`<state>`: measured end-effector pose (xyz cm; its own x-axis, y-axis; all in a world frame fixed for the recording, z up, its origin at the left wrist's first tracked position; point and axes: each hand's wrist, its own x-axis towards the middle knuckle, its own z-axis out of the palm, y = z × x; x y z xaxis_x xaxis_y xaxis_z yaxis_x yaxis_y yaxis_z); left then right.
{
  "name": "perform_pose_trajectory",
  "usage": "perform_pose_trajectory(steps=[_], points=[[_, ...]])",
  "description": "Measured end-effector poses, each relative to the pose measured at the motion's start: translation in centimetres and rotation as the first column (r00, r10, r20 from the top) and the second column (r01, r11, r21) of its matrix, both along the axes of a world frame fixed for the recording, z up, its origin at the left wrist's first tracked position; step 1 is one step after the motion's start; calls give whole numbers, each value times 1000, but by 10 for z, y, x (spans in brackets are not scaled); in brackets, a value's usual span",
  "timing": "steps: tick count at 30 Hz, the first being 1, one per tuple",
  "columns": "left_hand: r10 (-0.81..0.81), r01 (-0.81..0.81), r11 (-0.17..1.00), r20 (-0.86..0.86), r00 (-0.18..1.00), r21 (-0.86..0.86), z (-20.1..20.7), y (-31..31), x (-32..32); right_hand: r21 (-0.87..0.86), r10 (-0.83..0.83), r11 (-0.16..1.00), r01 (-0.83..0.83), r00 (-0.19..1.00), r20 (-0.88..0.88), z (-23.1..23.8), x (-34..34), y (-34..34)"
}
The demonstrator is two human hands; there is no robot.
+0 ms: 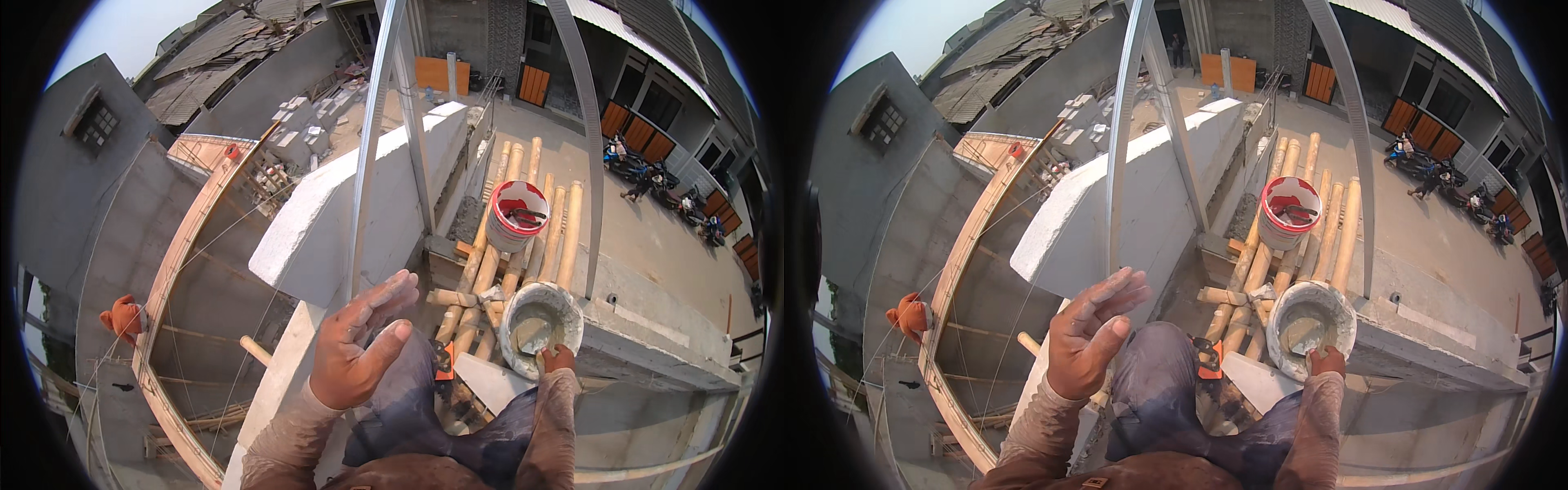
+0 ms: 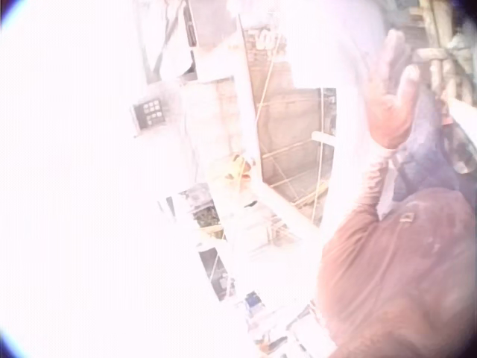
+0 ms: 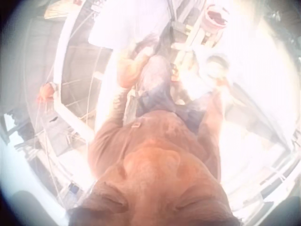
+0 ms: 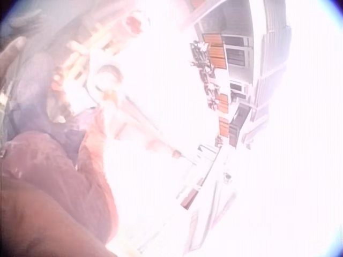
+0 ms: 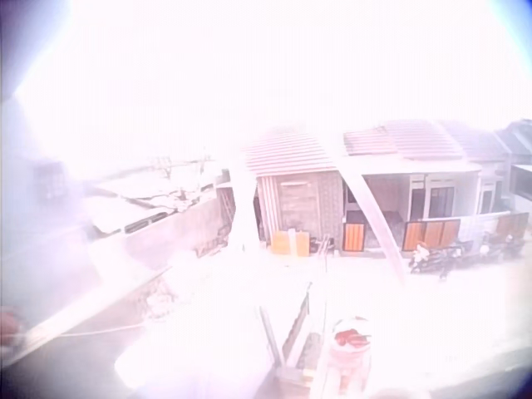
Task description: The person applies mortar to the top of a wall using a trowel and places a large white block onto the mortar.
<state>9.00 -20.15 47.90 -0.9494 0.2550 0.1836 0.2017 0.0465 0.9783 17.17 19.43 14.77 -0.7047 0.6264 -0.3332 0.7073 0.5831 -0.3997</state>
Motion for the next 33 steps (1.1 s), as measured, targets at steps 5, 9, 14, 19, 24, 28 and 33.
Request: perform_pose_trajectory(steps=[5,9,14,19,24,28,33], points=[[470,-513,849,-265,842,-124,43,-70,10,-25,-9,1000,7,998,-63,-17,1,15],[500,-545,589,-261,826,-597,44,-130,4,-38,9,999,-15,988,-153,-30,3,24],[445,-236,467,-4,895,-852,15,-216,-12,-141,6,989,-35,980,-197,-35,0,14],[278,227,334,326,904,-915,-17,-249,-45,-206,-22,978,-35,963,-269,-51,4,28],[275,12,466,158,949,-885,-29,-225,-49,-234,-50,972,-5,973,-226,-42,11,24],[223,-47,435,57,973,-899,-11,-196,-76,-243,-49,970,-12,968,-245,-57,10,33],[233,-34,382,61,971,-924,-3,-176,-107,-317,-72,948,-4,971,-228,-57,8,30]])
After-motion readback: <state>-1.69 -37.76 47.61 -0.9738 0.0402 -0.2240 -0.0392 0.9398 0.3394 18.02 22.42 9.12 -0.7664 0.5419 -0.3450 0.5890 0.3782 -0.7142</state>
